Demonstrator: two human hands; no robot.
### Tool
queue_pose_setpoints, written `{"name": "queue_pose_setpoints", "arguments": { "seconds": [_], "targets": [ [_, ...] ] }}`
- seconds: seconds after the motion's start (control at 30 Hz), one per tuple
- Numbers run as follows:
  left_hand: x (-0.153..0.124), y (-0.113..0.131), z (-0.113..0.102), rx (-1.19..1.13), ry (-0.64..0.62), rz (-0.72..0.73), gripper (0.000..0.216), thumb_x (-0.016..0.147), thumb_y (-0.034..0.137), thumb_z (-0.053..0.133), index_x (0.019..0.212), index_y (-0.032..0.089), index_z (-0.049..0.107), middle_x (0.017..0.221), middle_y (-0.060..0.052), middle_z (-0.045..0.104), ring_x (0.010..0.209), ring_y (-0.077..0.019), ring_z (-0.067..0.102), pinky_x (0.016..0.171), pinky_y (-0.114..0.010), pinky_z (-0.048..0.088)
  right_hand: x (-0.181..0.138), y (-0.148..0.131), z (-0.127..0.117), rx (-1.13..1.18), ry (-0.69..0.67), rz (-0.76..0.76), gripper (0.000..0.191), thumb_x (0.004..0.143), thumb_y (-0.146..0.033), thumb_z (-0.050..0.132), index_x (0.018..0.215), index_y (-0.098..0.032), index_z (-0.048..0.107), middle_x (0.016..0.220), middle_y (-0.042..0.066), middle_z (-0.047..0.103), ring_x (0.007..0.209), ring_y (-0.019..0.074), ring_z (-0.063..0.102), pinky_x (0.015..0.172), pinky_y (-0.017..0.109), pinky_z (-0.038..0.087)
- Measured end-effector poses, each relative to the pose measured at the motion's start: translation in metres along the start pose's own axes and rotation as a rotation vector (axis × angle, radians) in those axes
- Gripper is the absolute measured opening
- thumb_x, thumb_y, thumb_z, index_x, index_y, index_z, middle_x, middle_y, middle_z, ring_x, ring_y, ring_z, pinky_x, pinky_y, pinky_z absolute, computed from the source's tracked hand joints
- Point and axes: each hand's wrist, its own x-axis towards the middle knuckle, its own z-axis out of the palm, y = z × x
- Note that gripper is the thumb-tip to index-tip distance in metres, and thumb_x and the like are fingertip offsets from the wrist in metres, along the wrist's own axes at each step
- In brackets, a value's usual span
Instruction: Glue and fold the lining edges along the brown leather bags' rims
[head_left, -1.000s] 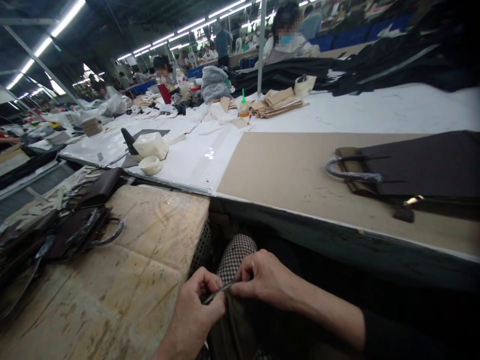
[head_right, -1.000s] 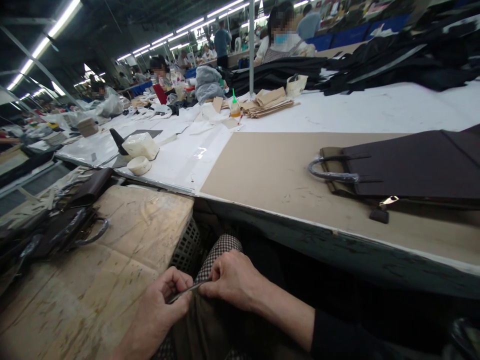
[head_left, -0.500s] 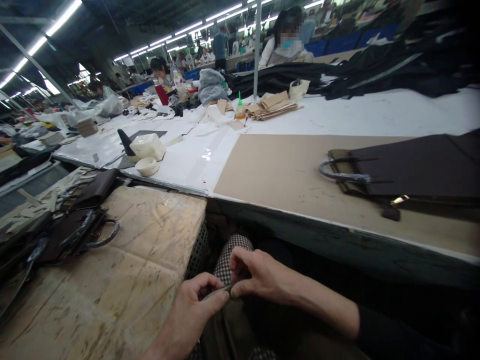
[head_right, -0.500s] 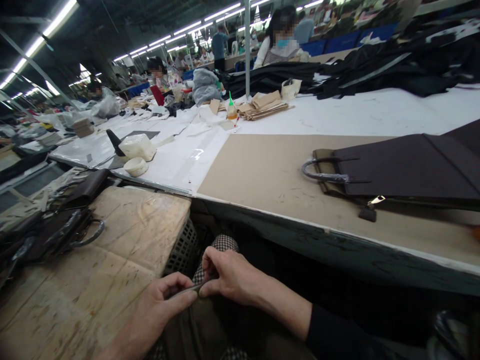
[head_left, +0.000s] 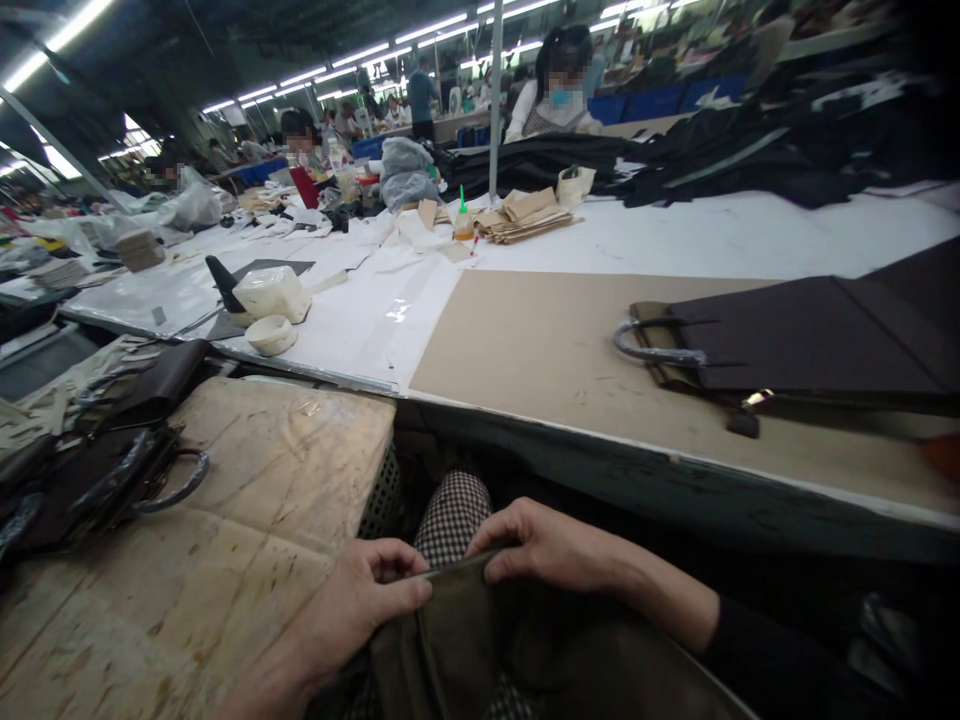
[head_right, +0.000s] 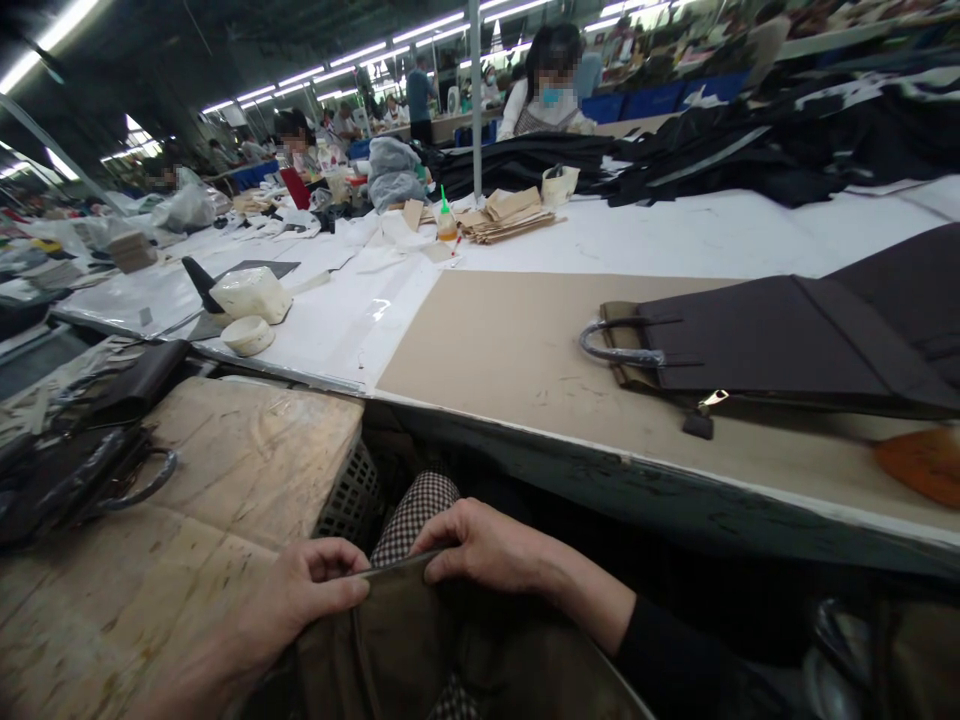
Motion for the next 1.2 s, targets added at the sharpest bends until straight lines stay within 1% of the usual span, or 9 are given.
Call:
{"name": "queue_pose_setpoints", "arguments": {
  "seconds": [0.17, 0.23, 0.37, 0.47, 0.63, 0.7, 0.87, 1.07, 1.2],
  "targets": [
    [0.01, 0.001, -0.008, -0.055, -0.124, -0.056, 0.033, 0.072, 0.037, 0.081, 0.094, 0.013, 0.076, 0.079, -0.005, 0.071, 0.067, -0.0148, 0.06, 0.064, -0.023, 0.043, 0.004, 0.007, -0.006, 0.08, -0.038, 0.028, 0.031, 0.075, -0.023, 0.071, 0.104, -0.017, 0.078, 0.093, 0.003, 0.077, 0.082, 0.0174, 0.067, 0.075, 0.025, 0.05],
    [0.014, 0.002, -0.009, -0.035, -0.177, -0.03, 0.031, 0.073, 0.037, 0.078, 0.094, 0.013, 0.078, 0.08, -0.004, 0.071, 0.07, -0.0154, 0.06, 0.065, -0.023, 0.042, 0.005, 0.01, -0.008, 0.109, -0.059, 0.054, 0.033, 0.073, -0.021, 0.072, 0.106, -0.017, 0.077, 0.093, 0.003, 0.077, 0.081, 0.017, 0.067, 0.076, 0.025, 0.05],
    [0.025, 0.002, -0.009, 0.034, -0.226, 0.055, 0.025, 0.074, 0.035, 0.075, 0.088, 0.015, 0.08, 0.083, -0.003, 0.068, 0.075, -0.0162, 0.058, 0.067, -0.023, 0.041, 0.006, 0.015, -0.012, 0.15, -0.072, 0.092, 0.036, 0.072, -0.018, 0.069, 0.107, -0.017, 0.076, 0.096, 0.003, 0.076, 0.083, 0.0171, 0.067, 0.076, 0.025, 0.05],
    [0.032, 0.001, -0.009, 0.025, -0.261, 0.077, 0.025, 0.073, 0.035, 0.075, 0.086, 0.015, 0.081, 0.085, -0.004, 0.066, 0.079, -0.0171, 0.056, 0.071, -0.023, 0.041, 0.005, 0.014, -0.014, 0.117, -0.092, 0.089, 0.036, 0.073, -0.019, 0.07, 0.109, -0.016, 0.075, 0.096, 0.003, 0.075, 0.084, 0.0167, 0.066, 0.074, 0.023, 0.049],
    [0.037, -0.002, -0.007, 0.005, -0.271, 0.068, 0.023, 0.073, 0.034, 0.074, 0.086, 0.016, 0.08, 0.084, -0.002, 0.063, 0.078, -0.0163, 0.054, 0.071, -0.024, 0.041, 0.006, 0.009, -0.014, 0.0, -0.102, 0.039, 0.041, 0.08, -0.044, 0.072, 0.111, -0.018, 0.075, 0.095, 0.002, 0.073, 0.083, 0.0165, 0.063, 0.073, 0.022, 0.046],
    [0.037, -0.001, -0.006, 0.017, -0.278, 0.073, 0.023, 0.074, 0.034, 0.075, 0.087, 0.016, 0.08, 0.084, -0.002, 0.062, 0.078, -0.0163, 0.053, 0.072, -0.024, 0.04, 0.008, 0.01, -0.012, -0.024, -0.104, 0.008, 0.04, 0.084, -0.048, 0.068, 0.108, -0.017, 0.076, 0.09, 0.002, 0.072, 0.078, 0.0148, 0.06, 0.069, 0.021, 0.044],
    [0.038, 0.0, -0.006, 0.024, -0.276, 0.056, 0.027, 0.071, 0.038, 0.076, 0.086, 0.016, 0.079, 0.083, -0.002, 0.061, 0.077, -0.0164, 0.052, 0.071, -0.023, 0.041, 0.01, 0.013, -0.009, -0.001, -0.109, -0.003, 0.036, 0.087, -0.046, 0.064, 0.096, -0.014, 0.078, 0.074, -0.001, 0.065, 0.064, 0.0108, 0.05, 0.06, 0.02, 0.038],
    [0.036, -0.001, -0.008, 0.014, -0.283, 0.054, 0.025, 0.071, 0.037, 0.075, 0.086, 0.017, 0.08, 0.083, -0.003, 0.062, 0.077, -0.0169, 0.053, 0.071, -0.024, 0.041, 0.007, 0.008, -0.01, -0.002, -0.149, -0.014, 0.035, 0.088, -0.045, 0.063, 0.097, -0.014, 0.078, 0.071, -0.002, 0.062, 0.061, 0.0103, 0.047, 0.058, 0.019, 0.037],
    [0.039, -0.006, -0.009, 0.003, -0.297, 0.054, 0.025, 0.07, 0.033, 0.074, 0.087, 0.016, 0.08, 0.083, -0.003, 0.062, 0.078, -0.0169, 0.053, 0.071, -0.024, 0.041, 0.005, 0.007, -0.01, -0.007, -0.176, -0.035, 0.035, 0.09, -0.042, 0.061, 0.1, -0.013, 0.077, 0.073, -0.001, 0.064, 0.063, 0.0108, 0.049, 0.06, 0.019, 0.039]
  ]
}}
